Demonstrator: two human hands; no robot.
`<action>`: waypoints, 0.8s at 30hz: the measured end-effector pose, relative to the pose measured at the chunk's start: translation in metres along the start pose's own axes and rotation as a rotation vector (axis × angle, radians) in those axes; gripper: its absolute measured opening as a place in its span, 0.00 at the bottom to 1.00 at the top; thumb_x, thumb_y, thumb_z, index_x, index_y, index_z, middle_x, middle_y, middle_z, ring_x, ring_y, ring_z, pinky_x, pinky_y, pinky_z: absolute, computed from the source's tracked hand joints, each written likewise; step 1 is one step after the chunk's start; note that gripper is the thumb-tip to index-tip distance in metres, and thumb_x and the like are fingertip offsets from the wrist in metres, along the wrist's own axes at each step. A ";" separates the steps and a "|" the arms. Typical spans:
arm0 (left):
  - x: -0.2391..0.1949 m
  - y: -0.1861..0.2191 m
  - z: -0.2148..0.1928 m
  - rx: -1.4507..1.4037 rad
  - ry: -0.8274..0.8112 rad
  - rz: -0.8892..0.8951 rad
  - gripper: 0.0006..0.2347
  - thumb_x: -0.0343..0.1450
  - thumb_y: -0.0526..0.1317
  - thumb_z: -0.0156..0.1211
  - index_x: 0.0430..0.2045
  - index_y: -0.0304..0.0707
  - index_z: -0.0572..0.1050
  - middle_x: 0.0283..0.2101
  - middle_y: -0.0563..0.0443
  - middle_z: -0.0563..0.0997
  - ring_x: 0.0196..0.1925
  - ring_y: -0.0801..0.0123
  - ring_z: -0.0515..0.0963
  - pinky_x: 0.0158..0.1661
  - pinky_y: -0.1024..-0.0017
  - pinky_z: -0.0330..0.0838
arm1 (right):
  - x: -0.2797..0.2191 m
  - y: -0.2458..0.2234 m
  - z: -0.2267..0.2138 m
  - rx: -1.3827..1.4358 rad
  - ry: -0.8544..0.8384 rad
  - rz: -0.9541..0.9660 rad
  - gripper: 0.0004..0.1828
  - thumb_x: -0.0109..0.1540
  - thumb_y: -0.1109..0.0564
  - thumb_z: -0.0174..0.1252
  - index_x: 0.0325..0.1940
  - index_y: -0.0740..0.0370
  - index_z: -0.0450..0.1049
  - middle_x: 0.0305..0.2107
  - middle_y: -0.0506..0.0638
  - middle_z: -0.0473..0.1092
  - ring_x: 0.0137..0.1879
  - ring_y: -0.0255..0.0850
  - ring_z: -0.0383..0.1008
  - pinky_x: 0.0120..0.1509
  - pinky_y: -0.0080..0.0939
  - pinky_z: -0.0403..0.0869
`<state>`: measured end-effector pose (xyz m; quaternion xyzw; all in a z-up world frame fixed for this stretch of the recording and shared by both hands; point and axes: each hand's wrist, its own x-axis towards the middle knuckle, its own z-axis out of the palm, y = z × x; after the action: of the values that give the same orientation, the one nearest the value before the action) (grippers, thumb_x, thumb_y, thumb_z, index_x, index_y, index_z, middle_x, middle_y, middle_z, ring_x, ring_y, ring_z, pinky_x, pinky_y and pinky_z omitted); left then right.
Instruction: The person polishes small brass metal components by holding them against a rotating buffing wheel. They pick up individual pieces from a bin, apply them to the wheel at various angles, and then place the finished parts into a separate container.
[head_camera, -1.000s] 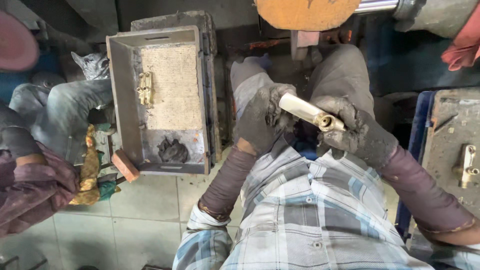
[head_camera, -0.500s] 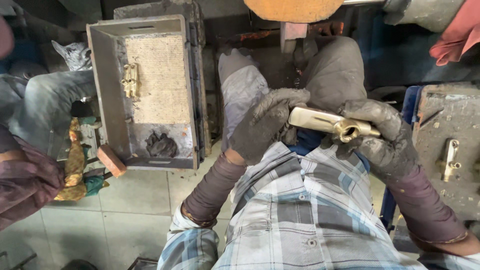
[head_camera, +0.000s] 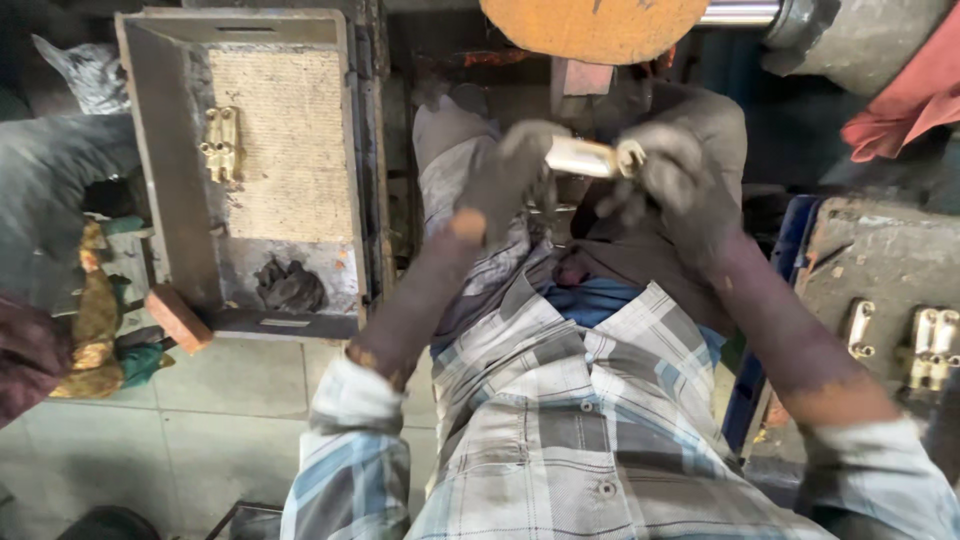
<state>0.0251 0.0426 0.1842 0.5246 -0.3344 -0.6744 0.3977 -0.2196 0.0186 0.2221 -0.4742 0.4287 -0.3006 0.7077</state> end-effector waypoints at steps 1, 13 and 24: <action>0.019 -0.009 -0.009 -0.033 -0.005 0.033 0.15 0.78 0.47 0.49 0.50 0.36 0.76 0.28 0.53 0.76 0.26 0.75 0.76 0.27 0.73 0.72 | 0.023 0.007 -0.007 -0.175 -0.031 0.007 0.16 0.68 0.56 0.48 0.58 0.63 0.69 0.37 0.52 0.74 0.37 0.40 0.79 0.40 0.35 0.76; 0.103 -0.100 -0.017 -0.524 0.325 -0.314 0.13 0.76 0.48 0.49 0.40 0.36 0.73 0.23 0.50 0.74 0.15 0.70 0.67 0.17 0.68 0.67 | 0.095 0.083 -0.025 0.170 0.083 0.334 0.16 0.69 0.51 0.53 0.47 0.69 0.73 0.28 0.51 0.72 0.28 0.38 0.71 0.37 0.39 0.78; 0.123 -0.112 -0.017 -0.272 0.410 -0.436 0.16 0.75 0.51 0.49 0.41 0.37 0.76 0.22 0.50 0.77 0.17 0.71 0.70 0.20 0.69 0.65 | 0.118 0.169 -0.079 -0.536 -0.050 0.276 0.13 0.70 0.56 0.49 0.49 0.67 0.74 0.31 0.52 0.75 0.30 0.38 0.74 0.33 0.39 0.75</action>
<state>0.0041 -0.0151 0.0289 0.6510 -0.0341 -0.6623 0.3694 -0.2334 -0.0501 0.0131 -0.5886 0.5357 -0.0658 0.6018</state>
